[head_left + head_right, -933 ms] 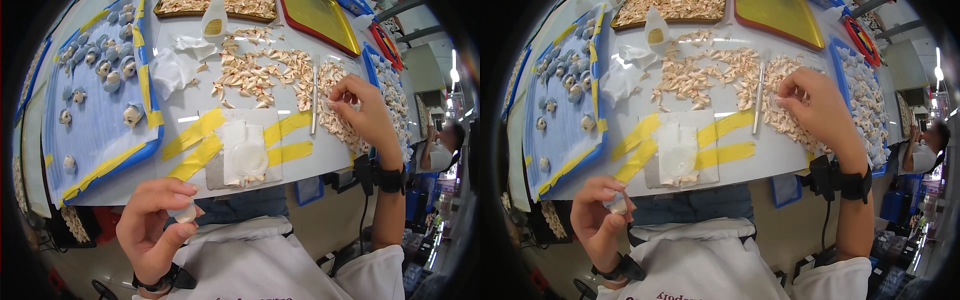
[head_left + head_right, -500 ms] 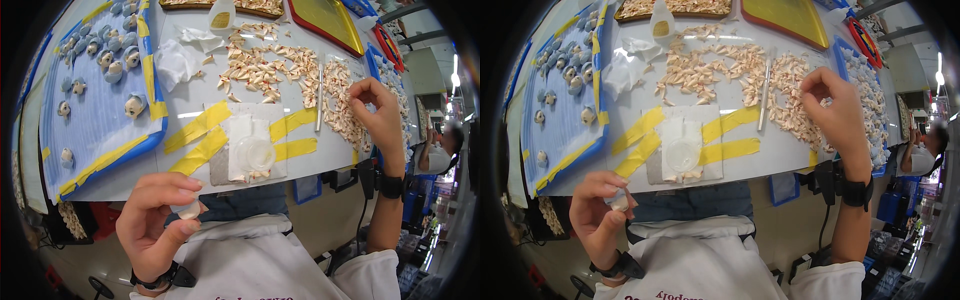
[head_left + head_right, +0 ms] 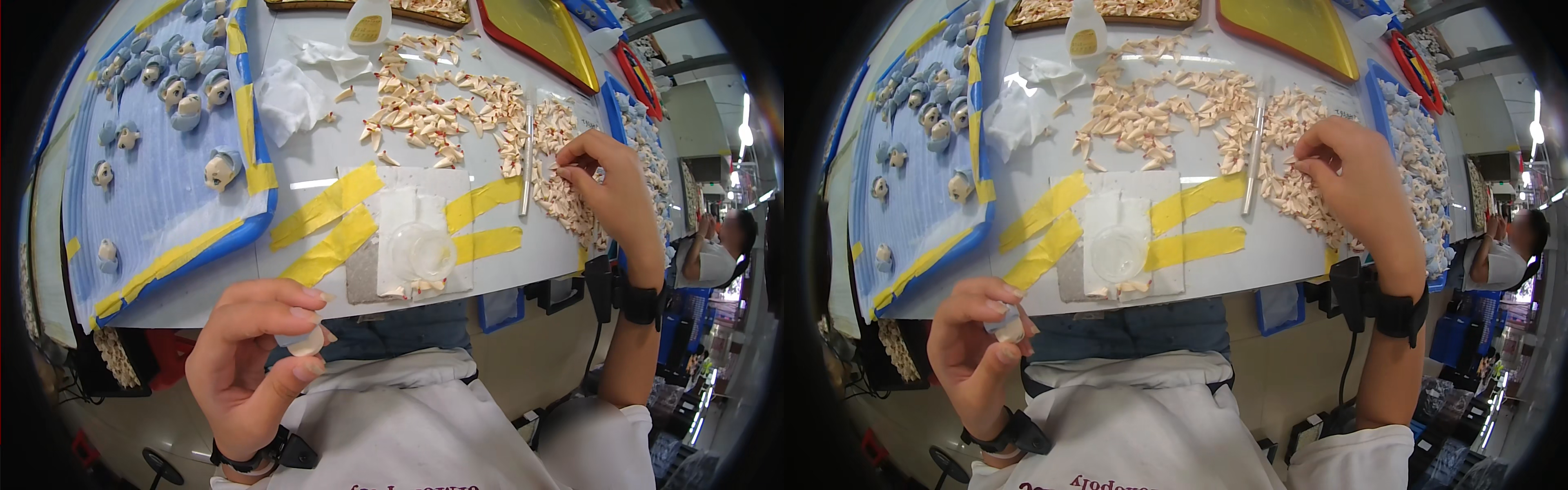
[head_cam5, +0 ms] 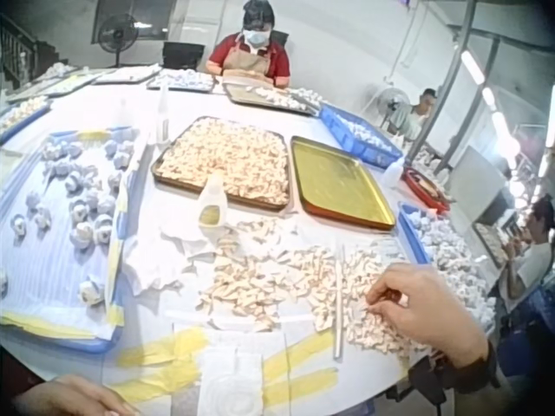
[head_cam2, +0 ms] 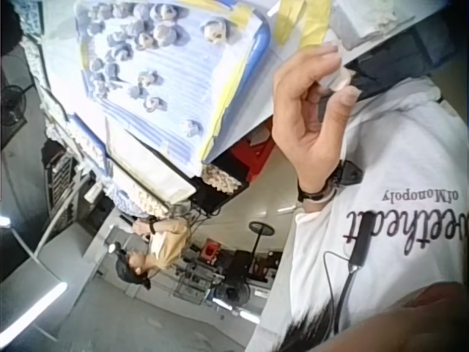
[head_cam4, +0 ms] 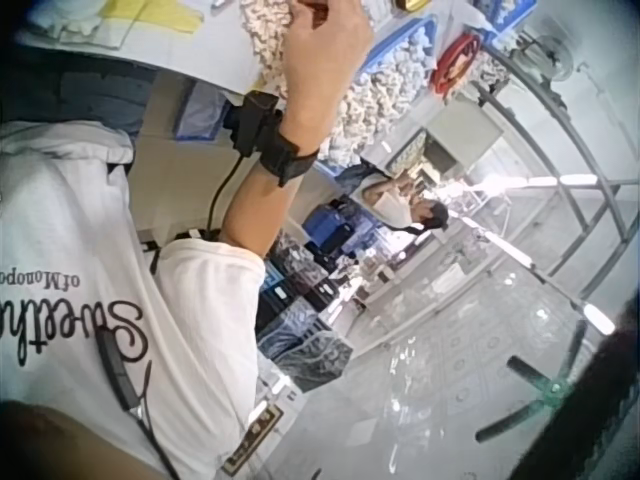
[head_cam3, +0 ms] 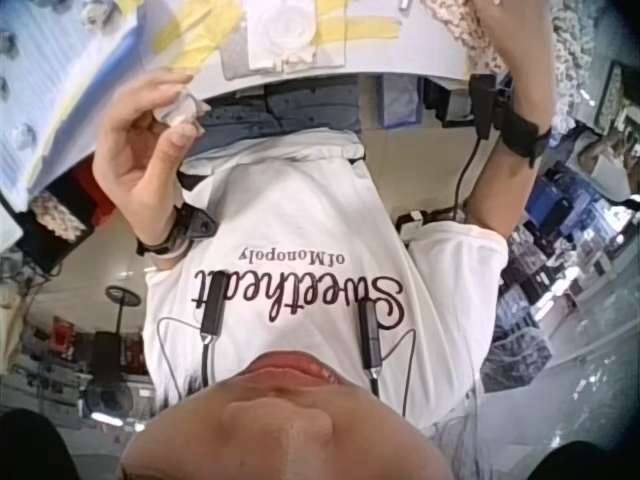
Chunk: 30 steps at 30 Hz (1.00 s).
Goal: The person assembles miniature figurines by hand, attaching small horn-like pieces to the heads of small dolls. They use a small bottle to apply adhesive and a pair of pliers to trim excess material from the attached pieces. The completed figurines are placed into a blue tray.
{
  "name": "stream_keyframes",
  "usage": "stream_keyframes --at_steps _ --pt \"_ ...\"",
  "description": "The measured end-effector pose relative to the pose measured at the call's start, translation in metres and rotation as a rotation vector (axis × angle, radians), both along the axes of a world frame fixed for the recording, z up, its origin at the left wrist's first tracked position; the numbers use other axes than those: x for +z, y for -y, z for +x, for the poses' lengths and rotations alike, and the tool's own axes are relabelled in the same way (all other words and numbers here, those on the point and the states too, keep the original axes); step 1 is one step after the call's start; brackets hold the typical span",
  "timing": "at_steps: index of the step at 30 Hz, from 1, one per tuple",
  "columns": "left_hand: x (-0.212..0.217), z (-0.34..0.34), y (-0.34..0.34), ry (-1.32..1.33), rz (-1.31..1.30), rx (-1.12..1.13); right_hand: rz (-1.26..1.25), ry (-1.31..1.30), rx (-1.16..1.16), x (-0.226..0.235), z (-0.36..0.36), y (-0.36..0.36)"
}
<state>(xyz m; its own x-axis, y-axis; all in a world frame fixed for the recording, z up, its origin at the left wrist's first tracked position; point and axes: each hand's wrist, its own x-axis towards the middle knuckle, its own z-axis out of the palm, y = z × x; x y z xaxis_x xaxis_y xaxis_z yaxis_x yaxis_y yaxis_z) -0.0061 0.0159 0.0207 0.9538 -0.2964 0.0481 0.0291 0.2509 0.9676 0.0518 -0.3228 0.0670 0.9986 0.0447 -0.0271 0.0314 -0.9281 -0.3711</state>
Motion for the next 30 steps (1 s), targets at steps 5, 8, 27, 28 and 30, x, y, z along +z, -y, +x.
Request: stream_keyframes --at_steps 5,8,27,28,30 --pt "-0.001 0.0 0.0 -0.005 0.0 0.01 -0.064 0.206 0.038 -0.002 -0.002 0.006" --pt "-0.001 0.001 0.001 0.002 -0.011 0.005 -0.012 0.23 -0.03 0.003 -0.004 0.011" --pt "-0.006 -0.003 0.026 -0.155 -0.166 0.053 0.781 0.092 -0.172 0.013 -0.052 -0.084" --pt "-0.009 -0.001 0.024 -0.088 -0.15 0.026 0.735 0.11 -0.092 0.012 -0.049 -0.089" --pt "-0.017 0.003 0.018 0.046 -0.117 -0.027 0.592 0.112 0.071 0.013 -0.04 -0.099"
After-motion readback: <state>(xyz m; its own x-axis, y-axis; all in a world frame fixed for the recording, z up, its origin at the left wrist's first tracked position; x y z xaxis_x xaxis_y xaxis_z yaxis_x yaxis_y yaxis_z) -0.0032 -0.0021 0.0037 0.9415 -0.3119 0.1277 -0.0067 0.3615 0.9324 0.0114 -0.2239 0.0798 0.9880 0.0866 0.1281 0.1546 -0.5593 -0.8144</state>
